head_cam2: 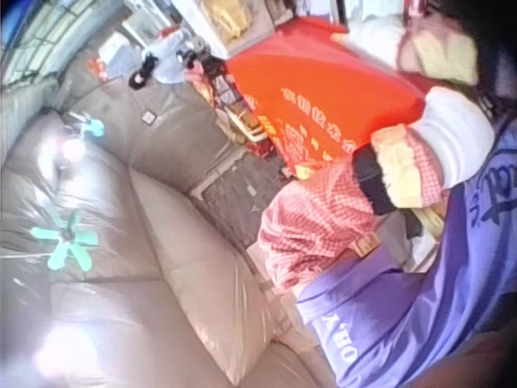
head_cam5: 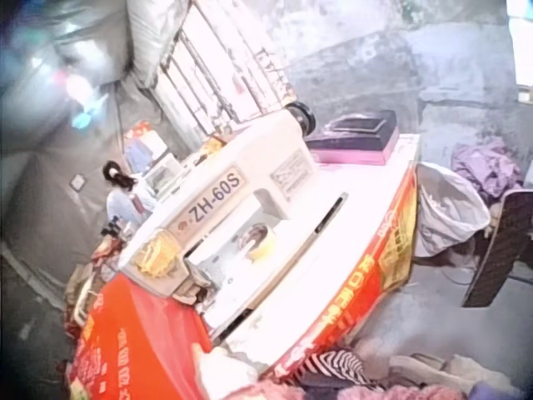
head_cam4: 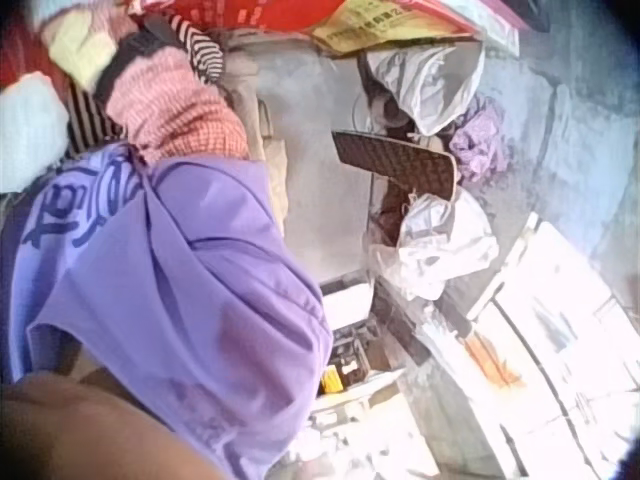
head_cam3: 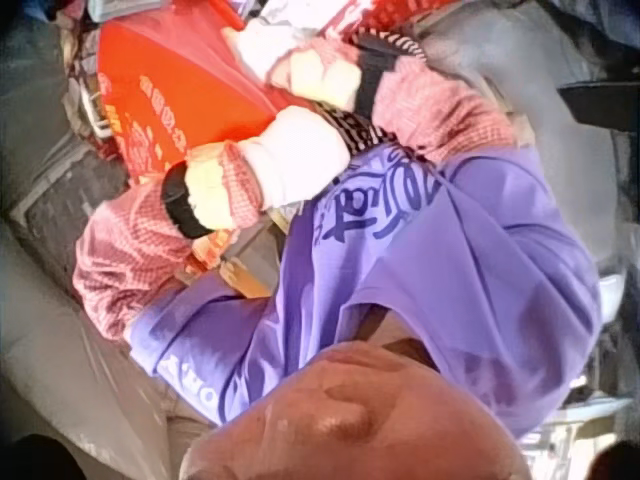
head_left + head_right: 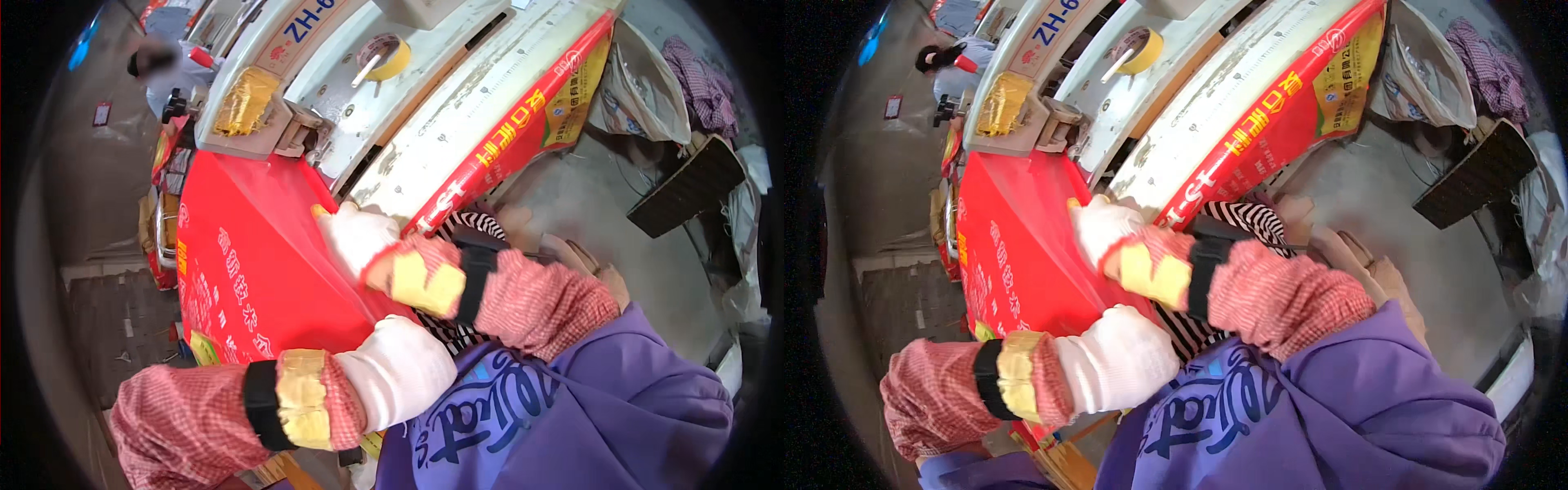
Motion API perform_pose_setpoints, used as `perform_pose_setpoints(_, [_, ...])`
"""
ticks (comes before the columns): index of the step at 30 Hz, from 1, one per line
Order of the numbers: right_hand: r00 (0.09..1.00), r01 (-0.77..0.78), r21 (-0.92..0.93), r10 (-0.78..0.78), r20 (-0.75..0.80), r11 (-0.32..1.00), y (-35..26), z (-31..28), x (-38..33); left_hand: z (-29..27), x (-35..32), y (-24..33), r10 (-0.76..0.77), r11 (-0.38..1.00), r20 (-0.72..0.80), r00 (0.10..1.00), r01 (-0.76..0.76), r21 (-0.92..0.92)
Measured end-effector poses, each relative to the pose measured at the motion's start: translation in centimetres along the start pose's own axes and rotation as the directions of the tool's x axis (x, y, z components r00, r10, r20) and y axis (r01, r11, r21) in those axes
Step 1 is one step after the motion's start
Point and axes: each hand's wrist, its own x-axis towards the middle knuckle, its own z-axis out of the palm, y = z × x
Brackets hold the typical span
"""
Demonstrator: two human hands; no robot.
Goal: The recorder is inserting clear plastic liners into larger red printed plastic bags for industrial products.
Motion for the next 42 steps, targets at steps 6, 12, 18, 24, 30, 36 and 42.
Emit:
perform_pose_setpoints(6, [0.641,-0.638,-0.086,0.589,0.492,0.765,1.8,-2.3,1.7,-1.6,-2.8,-1.5,-0.081,0.993,0.198,0.977,0.095,-0.066])
perform_pose_setpoints(12, [0.651,-0.258,-0.349,0.429,0.626,0.901,1.9,-1.1,2.8,1.3,-2.2,-1.0,0.041,0.998,-0.079,0.996,-0.037,0.041])
perform_pose_setpoints(18, [0.818,-0.415,-0.42,0.533,0.217,0.807,-1.8,0.6,-0.7,0.1,-2.1,-1.9,0.004,1.0,0.052,0.999,-0.005,0.018])
perform_pose_setpoints(24, [0.698,-0.398,-0.533,0.623,0.353,0.747,-1.9,0.2,-0.1,-1.8,-4.0,-3.0,-0.237,0.971,0.364,0.901,0.213,0.106])
perform_pose_setpoints(30, [0.449,-0.631,-0.726,0.892,-0.055,0.273,4.7,8.7,7.5,-2.0,-5.0,-9.5,-0.372,0.925,0.197,0.907,0.344,0.164])
perform_pose_setpoints(36, [0.007,-0.648,-0.554,0.723,-0.691,-0.523,8.2,13.3,11.4,-2.7,-10.9,-10.2,-0.565,0.801,0.377,0.734,0.378,0.465])
perform_pose_setpoints(42, [-0.171,-0.277,-0.243,0.297,-0.939,-0.93,7.0,11.0,13.8,2.0,-3.5,-5.9,-0.197,0.961,-0.262,0.945,0.239,0.136])
